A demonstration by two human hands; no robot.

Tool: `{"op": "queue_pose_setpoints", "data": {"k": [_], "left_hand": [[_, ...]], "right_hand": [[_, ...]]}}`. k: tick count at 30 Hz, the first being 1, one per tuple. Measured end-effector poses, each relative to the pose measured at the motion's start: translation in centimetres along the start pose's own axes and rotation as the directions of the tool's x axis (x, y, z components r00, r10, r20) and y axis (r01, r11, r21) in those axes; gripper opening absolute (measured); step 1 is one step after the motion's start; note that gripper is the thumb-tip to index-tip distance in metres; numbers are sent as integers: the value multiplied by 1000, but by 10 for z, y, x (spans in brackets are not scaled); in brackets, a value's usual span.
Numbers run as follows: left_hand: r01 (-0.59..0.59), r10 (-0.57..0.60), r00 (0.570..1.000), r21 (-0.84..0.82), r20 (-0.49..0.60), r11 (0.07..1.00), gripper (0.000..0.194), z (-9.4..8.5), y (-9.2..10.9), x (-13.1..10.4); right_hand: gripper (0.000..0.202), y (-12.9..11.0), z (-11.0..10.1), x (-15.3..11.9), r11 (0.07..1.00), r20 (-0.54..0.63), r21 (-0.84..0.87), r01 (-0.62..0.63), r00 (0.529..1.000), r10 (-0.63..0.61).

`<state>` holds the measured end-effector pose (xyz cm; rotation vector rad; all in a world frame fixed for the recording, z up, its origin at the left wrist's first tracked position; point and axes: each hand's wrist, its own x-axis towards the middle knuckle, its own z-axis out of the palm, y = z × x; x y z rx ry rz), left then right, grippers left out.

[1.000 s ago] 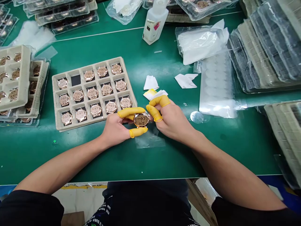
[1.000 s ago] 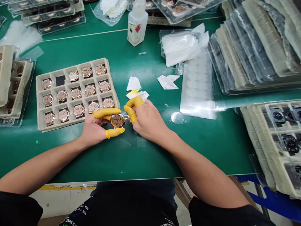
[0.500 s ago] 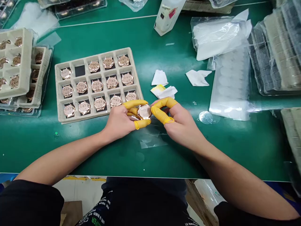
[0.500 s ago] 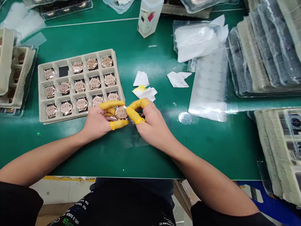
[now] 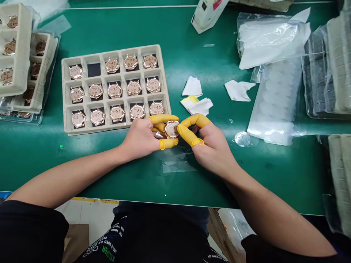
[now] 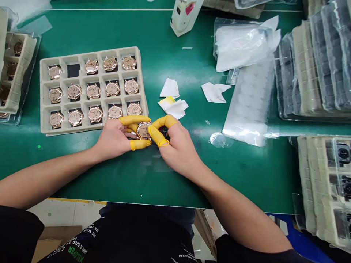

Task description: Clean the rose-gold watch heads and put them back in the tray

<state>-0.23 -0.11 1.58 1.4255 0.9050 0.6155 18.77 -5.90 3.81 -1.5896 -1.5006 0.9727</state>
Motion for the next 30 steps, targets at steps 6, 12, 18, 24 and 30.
{"op": "queue_pose_setpoints", "data": {"k": [6, 12, 18, 24, 30], "left_hand": [[6, -6, 1000, -15, 9, 1000, 62, 0, -2, 0], [4, -4, 1000, -5, 7, 1000, 62, 0, -2, 0], [0, 0, 1000, -2, 0, 1000, 61, 1, -2, 0], [29, -29, 1000, -15, -5, 999, 60, 2, 1, 0], [27, -27, 1000, -7, -12, 1000, 59, 1, 3, -1]], "right_hand": [[11, 1, 1, -1, 1000, -22, -17, 1, 1000, -2], [17, 1, 1, -1, 1000, -32, -25, 0, 999, -1], [18, 0, 4, -1, 1000, -20, -19, -6, 1000, 5], [18, 2, -17, 7, 988, -374, 132, 76, 927, -21], [25, 2, -40, 17, 936, -513, 249, 250, 853, -91]]}}
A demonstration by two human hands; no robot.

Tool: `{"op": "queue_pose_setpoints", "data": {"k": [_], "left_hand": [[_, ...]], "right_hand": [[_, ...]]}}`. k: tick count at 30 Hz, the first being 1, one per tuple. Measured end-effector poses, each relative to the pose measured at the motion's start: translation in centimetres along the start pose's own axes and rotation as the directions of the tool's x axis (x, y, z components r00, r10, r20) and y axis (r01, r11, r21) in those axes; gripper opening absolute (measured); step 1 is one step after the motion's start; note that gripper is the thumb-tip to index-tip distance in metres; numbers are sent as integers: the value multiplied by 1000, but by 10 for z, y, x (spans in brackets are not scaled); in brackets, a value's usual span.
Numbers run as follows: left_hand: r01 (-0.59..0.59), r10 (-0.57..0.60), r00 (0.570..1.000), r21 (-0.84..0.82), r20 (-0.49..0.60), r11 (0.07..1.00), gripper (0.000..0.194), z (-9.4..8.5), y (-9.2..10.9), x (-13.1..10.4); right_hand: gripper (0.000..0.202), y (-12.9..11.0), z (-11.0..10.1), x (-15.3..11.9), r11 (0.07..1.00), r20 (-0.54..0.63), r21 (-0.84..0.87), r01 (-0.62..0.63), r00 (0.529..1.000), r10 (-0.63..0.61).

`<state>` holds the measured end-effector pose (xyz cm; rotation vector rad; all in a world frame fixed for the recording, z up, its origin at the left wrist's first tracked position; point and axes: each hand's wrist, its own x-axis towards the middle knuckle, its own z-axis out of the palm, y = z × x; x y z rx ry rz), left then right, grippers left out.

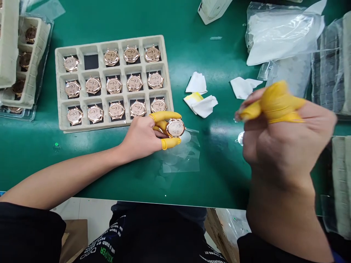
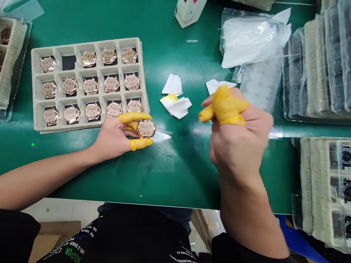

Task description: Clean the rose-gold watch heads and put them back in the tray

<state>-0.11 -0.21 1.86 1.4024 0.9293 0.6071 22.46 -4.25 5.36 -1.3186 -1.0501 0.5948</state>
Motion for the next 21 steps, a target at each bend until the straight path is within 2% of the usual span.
{"op": "queue_pose_setpoints", "data": {"k": [1, 5, 7, 8, 10, 12, 13, 14, 16, 18, 19, 21], "left_hand": [[2, -2, 1000, 0, -1, 1000, 59, 0, 0, 0], [8, -8, 1000, -28, -3, 1000, 59, 0, 0, -1], [3, -3, 1000, -46, 0, 999, 58, 1, -1, -1], [0, 0, 1000, -51, 3, 999, 57, 1, -2, -1], [-1, 1, 1000, -53, 9, 999, 57, 1, -2, 0], [3, -2, 1000, -36, 7, 999, 57, 1, -2, 0], [4, -3, 1000, -25, 3, 1000, 57, 1, -2, 0], [4, -4, 1000, -15, -2, 1000, 57, 1, -2, -1], [3, -3, 1000, -8, -10, 1000, 57, 1, -1, -1], [5, -5, 1000, -12, -13, 1000, 57, 1, -1, -1], [7, -7, 1000, -11, -14, 1000, 57, 1, -1, -1], [7, -7, 1000, -5, -15, 1000, 57, 1, 0, -1]], "right_hand": [[21, 0, 2, -1, 999, 42, 12, -36, 998, 35], [37, 1, 9, -11, 980, 212, -34, -194, 957, 197], [29, 4, 11, -12, 971, 228, -94, -219, 945, 235], [29, 6, 11, -11, 972, 214, -146, -183, 954, 211], [36, 14, 10, -3, 943, 179, -333, -2, 982, 66], [23, 25, 7, 10, 813, 209, -553, 182, 975, -76], [16, 31, 5, 16, 744, 240, -629, 227, 966, -91], [24, 36, 2, 22, 697, 268, -676, 237, 961, -67], [38, 42, -8, 32, 670, 294, -721, 177, 954, 64], [36, 41, -20, 36, 640, 270, -763, 93, 945, 184], [37, 39, -25, 37, 603, 234, -794, 75, 954, 189], [43, 36, -30, 36, 518, 154, -851, 81, 983, 99]]}}
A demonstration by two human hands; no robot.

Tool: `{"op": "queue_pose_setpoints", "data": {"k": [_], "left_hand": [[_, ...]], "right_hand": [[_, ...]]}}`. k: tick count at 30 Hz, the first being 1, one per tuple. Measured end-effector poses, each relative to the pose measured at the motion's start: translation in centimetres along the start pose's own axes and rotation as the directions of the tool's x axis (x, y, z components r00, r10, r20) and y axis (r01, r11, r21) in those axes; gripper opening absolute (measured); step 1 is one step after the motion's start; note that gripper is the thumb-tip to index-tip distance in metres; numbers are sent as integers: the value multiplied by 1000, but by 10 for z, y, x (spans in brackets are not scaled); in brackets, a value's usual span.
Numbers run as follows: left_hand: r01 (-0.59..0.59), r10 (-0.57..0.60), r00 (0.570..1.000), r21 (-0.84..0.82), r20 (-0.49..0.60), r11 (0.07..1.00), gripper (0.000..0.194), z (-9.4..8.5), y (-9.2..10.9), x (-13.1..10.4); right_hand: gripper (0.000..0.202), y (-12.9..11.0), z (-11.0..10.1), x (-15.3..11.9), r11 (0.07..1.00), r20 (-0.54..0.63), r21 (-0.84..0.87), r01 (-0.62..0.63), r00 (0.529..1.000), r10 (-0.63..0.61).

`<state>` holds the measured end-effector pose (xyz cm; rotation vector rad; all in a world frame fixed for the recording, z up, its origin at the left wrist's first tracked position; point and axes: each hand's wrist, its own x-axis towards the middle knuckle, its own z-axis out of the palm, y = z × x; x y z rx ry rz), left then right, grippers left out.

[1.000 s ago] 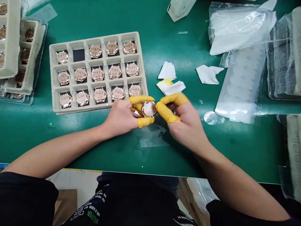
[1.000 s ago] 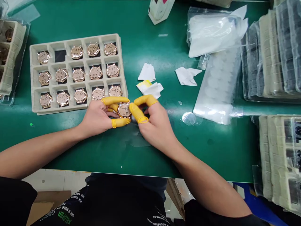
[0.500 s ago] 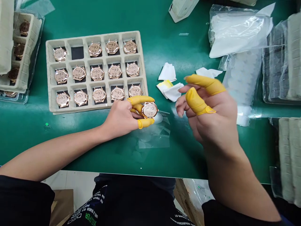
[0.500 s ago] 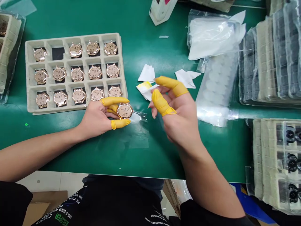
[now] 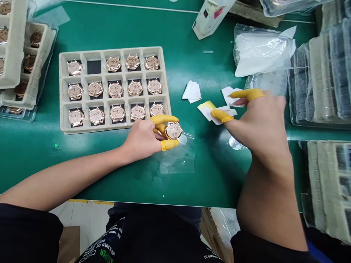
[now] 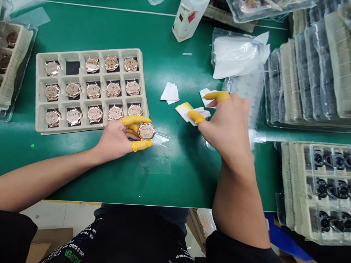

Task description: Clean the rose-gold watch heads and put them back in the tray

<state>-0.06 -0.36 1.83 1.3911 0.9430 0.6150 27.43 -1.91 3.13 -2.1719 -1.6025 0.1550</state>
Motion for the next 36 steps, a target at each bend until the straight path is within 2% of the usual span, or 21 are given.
{"op": "queue_pose_setpoints", "data": {"k": [2, 6, 8, 10, 12, 14, 16, 20, 25, 30, 34, 36], "left_hand": [[0, 0, 1000, 5, 0, 1000, 57, 0, 0, 0], [5, -5, 1000, -7, -2, 1000, 57, 0, 0, 1], [4, -4, 1000, -15, 3, 1000, 58, 0, 0, 1], [-2, 2, 1000, -16, 5, 1000, 57, 0, 0, 1], [-10, 10, 1000, -12, 3, 1000, 56, 0, 0, 1], [-15, 15, 1000, -7, 2, 1000, 56, 0, -1, 1], [-19, 19, 1000, -6, 6, 1000, 56, 0, -1, 1], [-36, 36, 999, 30, 1, 999, 55, 0, -3, 1], [-27, 29, 999, 50, -21, 998, 55, 0, -6, 2], [12, -12, 1000, -12, 24, 1000, 54, 0, -5, 2], [20, -19, 999, -15, 43, 1000, 52, -1, -4, 2], [12, -11, 999, -13, 37, 1000, 51, -2, -3, 1]], "right_hand": [[45, -1, 5, -3, 997, -95, -74, 22, 995, -29], [34, -4, 30, -7, 995, -95, -44, 88, 991, -91], [28, -4, 35, -6, 990, -121, 2, 143, 983, -142], [19, -8, 27, -5, 981, -147, 14, 195, 971, -191], [9, -17, 13, -8, 952, -164, 46, 302, 942, -291], [4, -30, 2, -14, 875, -201, 143, 463, 879, -432], [6, -42, -2, -23, 793, -206, 256, 552, 833, -514], [4, -49, 10, -39, 755, -142, 402, 518, 850, -507], [28, -44, 13, -41, 624, -174, 482, 616, 765, -620], [22, -49, 12, -35, 623, -137, 429, 655, 728, -672], [18, -56, 22, -36, 700, -114, 363, 615, 775, -622], [19, -58, 26, -39, 708, -148, 351, 613, 783, -604]]}}
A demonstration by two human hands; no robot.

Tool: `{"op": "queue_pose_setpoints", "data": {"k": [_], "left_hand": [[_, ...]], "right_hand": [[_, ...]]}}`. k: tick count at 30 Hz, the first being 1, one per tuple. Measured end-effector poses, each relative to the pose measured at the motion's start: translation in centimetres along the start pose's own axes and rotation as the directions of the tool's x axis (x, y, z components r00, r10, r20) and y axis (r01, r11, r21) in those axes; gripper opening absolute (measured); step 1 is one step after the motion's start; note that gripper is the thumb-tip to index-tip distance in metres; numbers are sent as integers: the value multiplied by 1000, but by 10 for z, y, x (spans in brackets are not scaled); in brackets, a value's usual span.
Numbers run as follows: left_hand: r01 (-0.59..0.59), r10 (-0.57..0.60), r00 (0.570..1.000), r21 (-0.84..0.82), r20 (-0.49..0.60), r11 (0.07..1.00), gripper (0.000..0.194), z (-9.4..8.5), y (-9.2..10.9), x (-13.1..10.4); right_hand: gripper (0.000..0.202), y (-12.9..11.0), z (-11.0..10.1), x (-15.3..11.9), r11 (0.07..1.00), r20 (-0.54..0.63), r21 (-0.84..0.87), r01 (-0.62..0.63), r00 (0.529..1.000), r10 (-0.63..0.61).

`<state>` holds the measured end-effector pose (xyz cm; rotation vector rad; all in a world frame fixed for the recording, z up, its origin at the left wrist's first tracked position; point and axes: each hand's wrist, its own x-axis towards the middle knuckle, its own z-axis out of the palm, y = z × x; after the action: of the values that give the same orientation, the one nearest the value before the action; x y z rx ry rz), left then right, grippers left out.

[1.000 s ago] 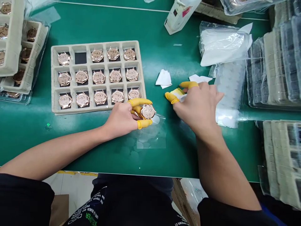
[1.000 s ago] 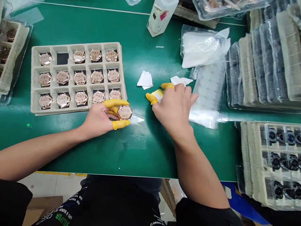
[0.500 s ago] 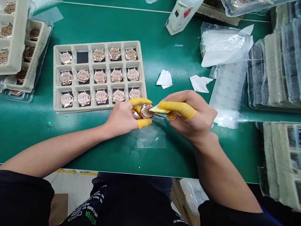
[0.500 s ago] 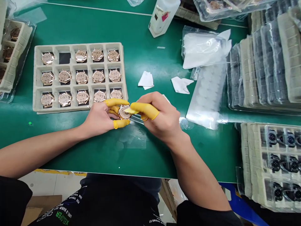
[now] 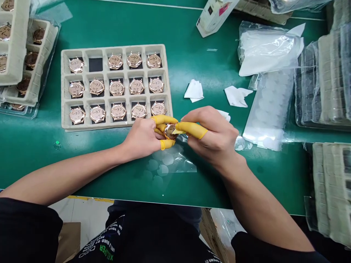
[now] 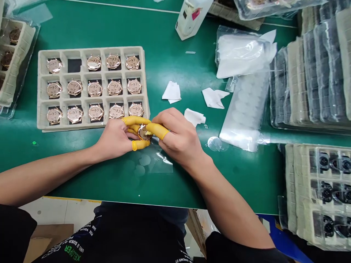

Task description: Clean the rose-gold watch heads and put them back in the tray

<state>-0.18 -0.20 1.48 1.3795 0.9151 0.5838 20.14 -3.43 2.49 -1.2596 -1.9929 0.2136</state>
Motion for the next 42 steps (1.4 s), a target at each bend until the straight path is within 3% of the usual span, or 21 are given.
{"op": "queue_pose_setpoints", "data": {"k": [9, 13, 15, 19, 24, 37, 40, 42], "left_hand": [[14, -14, 1000, -13, -7, 1000, 53, 0, -1, 0], [8, -8, 1000, -9, -19, 1000, 58, 0, -1, 1], [12, -13, 1000, -7, -25, 1000, 59, 0, -1, 1], [42, -43, 999, -22, -30, 999, 60, 0, -2, 0], [26, -26, 1000, -64, -8, 998, 55, 4, -1, -1], [-49, 52, 998, 151, -19, 987, 53, 3, 6, -7], [-53, 55, 998, 165, -8, 985, 55, 2, 8, -7], [-38, 38, 999, 151, 0, 988, 55, 2, 10, -7]], "right_hand": [[17, -6, 15, -3, 999, -123, -20, -32, 992, 30], [18, -5, 8, -4, 990, -140, 13, -139, 980, 139], [23, -3, 1, -6, 996, -168, 73, -47, 984, 59], [38, -2, -3, -7, 960, -147, 55, 273, 954, -263], [33, -14, 2, -1, 937, -82, -104, 333, 936, -341], [51, -25, 20, -5, 916, -223, -315, 250, 918, -328], [55, -16, 12, -10, 956, -182, -173, 237, 946, -267], [58, -1, 1, -14, 990, -159, -15, 142, 977, -143]]}}
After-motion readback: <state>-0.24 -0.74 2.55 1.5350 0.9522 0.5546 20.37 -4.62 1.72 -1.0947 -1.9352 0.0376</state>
